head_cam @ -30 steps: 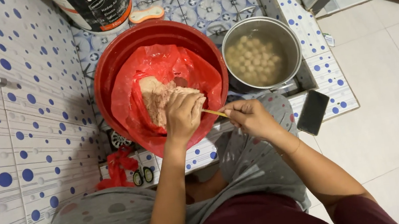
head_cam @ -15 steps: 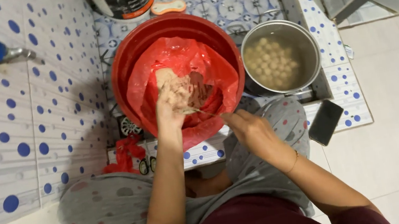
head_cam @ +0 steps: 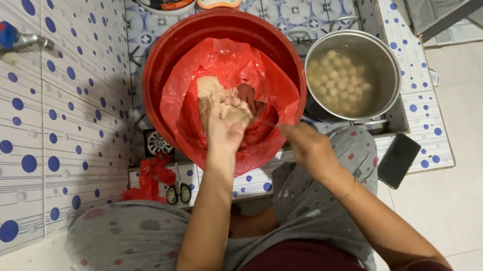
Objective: Forming meatballs by hand and dropping them into a pot of water using a spoon
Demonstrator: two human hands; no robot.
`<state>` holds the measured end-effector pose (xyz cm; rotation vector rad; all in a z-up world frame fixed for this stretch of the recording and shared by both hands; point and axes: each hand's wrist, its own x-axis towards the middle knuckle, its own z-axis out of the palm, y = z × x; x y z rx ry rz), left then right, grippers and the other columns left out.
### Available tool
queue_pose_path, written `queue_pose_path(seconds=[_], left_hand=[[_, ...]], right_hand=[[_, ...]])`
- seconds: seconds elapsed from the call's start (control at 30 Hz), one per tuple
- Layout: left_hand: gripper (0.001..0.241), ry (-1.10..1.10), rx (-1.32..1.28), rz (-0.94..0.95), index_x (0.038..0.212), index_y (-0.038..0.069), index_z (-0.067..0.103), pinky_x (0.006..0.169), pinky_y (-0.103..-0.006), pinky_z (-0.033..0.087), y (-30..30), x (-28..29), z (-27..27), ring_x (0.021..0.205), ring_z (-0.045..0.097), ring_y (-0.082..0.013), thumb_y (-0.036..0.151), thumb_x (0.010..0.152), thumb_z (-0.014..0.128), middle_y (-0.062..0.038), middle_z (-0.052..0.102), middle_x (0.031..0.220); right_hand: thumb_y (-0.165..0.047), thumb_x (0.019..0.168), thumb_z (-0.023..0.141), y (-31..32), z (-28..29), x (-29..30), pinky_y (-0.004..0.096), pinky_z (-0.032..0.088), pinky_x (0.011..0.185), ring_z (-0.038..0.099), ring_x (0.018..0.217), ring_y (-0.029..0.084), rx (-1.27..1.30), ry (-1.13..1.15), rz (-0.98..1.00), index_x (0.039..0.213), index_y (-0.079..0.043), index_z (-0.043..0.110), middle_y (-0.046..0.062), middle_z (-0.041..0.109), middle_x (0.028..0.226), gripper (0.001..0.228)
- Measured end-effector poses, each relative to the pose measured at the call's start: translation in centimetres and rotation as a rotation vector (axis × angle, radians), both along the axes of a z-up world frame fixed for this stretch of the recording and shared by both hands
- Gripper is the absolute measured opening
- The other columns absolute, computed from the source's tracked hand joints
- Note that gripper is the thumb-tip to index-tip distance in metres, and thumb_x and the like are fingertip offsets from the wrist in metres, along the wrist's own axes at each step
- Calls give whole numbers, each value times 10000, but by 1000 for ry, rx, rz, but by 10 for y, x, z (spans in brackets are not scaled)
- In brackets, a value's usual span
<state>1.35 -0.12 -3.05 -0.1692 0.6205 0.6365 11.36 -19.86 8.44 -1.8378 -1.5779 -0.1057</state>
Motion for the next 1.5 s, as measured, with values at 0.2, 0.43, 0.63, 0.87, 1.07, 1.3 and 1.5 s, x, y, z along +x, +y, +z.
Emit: queue_pose_path(seconds=[0.2,0.43,0.63,0.87,1.07,1.3,1.5], left_hand=[[65,249,275,139,1001,144,656,493,-142,416,2,-44,77,585,515,-76,106,965,695,47,554,747],[312,441,490,-5,864,259,595,334,-186,407,-4,-23,68,375,461,-82,-20,827,730,-20,628,650],[307,918,993,-60,748,126,692,541,-250,532,-15,-21,92,599,598,-85,149,643,980,-26,698,692],[722,770,785,-107,1375,-16,442,1049,-517,379,-29,-27,105,1293,409,-370,496,920,669,-261,415,1402],[140,675,763,-89,853,57,677,345,-268,486,-14,-12,67,471,557,-91,87,825,810,-29,601,647],[242,843,947,-142,722,64,659,353,-280,487,-20,-11,88,419,544,-103,58,685,898,-35,593,540],[364,760,1132,-101,653,61,599,391,-225,444,-21,-16,80,437,517,-66,115,655,959,-29,551,489]], right_hand=[[-27,1028,680,-21,-32,60,322,473,594,566,611,173,38,536,-315,1151,-104,799,99,638,644,187],[-52,1059,609,-37,-113,106,238,371,406,475,417,105,111,879,-409,1141,-11,740,58,554,587,160],[-58,1045,629,-41,-151,108,206,343,410,461,443,78,179,864,-486,1124,-31,751,29,541,561,148],[-118,1058,600,-31,-146,109,205,355,375,466,395,96,238,996,-548,1143,-53,743,50,522,557,178],[-97,1058,588,-32,-151,111,209,350,361,462,372,104,251,1027,-504,1164,-32,736,67,510,559,193],[-93,1052,601,-31,-159,115,221,343,338,441,340,115,269,1062,-503,1165,-27,727,80,515,548,182],[-86,1049,605,-29,-150,111,227,339,339,436,341,110,263,1058,-514,1154,-22,731,76,516,545,176]])
